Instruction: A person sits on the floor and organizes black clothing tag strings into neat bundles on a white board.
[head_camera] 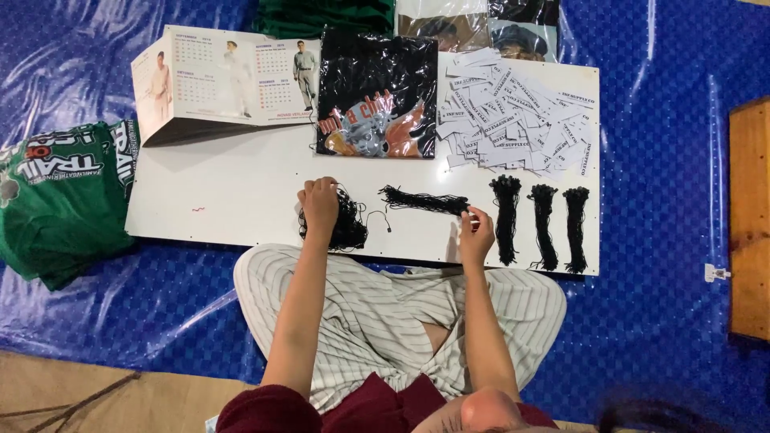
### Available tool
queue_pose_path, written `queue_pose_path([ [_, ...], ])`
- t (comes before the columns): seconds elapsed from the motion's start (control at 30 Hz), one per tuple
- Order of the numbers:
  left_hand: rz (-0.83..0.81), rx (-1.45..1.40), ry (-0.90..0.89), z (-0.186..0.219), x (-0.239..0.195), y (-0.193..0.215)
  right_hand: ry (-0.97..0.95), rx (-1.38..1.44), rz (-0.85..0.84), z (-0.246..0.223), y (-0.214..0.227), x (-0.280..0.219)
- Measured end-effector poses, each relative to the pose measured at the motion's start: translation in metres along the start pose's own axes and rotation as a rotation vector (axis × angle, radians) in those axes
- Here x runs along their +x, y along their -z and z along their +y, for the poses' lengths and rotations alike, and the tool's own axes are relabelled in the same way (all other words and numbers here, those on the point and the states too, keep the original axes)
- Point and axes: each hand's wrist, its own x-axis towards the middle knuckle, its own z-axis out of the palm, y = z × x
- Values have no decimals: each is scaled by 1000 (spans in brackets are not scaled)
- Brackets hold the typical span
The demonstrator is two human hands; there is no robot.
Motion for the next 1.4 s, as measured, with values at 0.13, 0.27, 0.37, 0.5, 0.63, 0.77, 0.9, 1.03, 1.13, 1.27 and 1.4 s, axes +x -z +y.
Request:
queue_pose_path([
  [0.13,-11,-212,-131,26,-10,23,81,48,-75,-7,-17,-19],
  [0.27,23,-276,-490,64,-48,48,167,269,-379,-15,-44,-51],
  [0.37,-19,-465,-560,81,-66,68,147,379,-527,-40,-42,-73],
  [0.5,-44,-641,-542,82,-69,82,54,402,-548,-43,-35,-77],
  [0.63,-96,-716,-513,90,-75,85,49,434,-561,-41,-33,-77],
  [0.77,-181,-844,-423,98,-82,80,-5,361,-560,-39,-31,-81],
  [0.9,-476,-952,-308,97,-83,99,-83,439,-578,-50,-20,-79],
  [1.03,-485,-943,-356,92,-84,73,-153,526,-534,-40,-17,-71],
  [1.13,-431,-957,-316,93,-89,62,-161,514,-586,-38,-18,-72],
  [1.27,-299,-1082,-254,96,-92,68,-177,507,-697,-47,-23,-78],
  [1.4,-181,-1140,-206,106,-93,82,-289,732,-828,-56,-17,-80],
])
